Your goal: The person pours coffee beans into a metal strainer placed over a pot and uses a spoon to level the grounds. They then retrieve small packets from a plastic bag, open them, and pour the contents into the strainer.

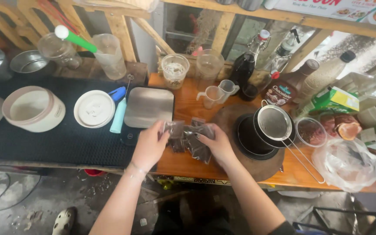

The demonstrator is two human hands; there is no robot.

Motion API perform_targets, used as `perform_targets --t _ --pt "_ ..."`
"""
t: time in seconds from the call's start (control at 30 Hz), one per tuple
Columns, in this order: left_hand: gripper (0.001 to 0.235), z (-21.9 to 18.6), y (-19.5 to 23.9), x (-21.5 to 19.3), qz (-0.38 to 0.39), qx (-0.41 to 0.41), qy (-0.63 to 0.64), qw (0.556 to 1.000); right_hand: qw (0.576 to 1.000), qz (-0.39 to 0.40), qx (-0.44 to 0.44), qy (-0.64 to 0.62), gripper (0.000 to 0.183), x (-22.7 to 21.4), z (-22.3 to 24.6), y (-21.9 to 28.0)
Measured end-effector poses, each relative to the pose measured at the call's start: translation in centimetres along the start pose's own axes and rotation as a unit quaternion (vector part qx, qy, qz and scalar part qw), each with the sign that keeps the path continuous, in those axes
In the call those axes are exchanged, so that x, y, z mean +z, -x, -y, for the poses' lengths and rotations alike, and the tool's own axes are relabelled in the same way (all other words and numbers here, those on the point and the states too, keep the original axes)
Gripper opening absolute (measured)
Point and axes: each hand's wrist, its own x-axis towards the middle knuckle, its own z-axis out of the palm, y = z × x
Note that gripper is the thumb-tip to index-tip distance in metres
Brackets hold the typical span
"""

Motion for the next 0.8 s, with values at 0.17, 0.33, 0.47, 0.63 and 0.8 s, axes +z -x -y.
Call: perform_targets --t 0.17,0.33,0.47,0.63,0.8 --pt "0.025 2.0 -7.1 2.5 -0.01 0.073 -0.233 0.97 0.913 0.018 -0.14 0.384 0.056 0.6 -0.7 -4.1" --pt "0.027 1.3 -10.0 5.1 0.042 0.059 -0.323 0.944 0.918 -0.006 -0.157 0.364 0.046 0.3 -0.6 -3.8" --pt "0.037 2.1 -10.5 5.9 0.043 0.11 -0.371 0.921 0.914 0.003 -0.202 0.351 0.055 0.5 -0.4 -3.4" --pt "0.039 -1.3 -3.1 3.8 -0.008 0.108 -0.388 0.915 0.908 0.026 -0.222 0.355 0.058 0.2 2.1 -2.5" --pt "0.031 1.0 0.7 6.7 -0.108 0.124 -0.387 0.907 0.899 0.054 -0.219 0.375 0.066 -0.2 1.1 -3.4"
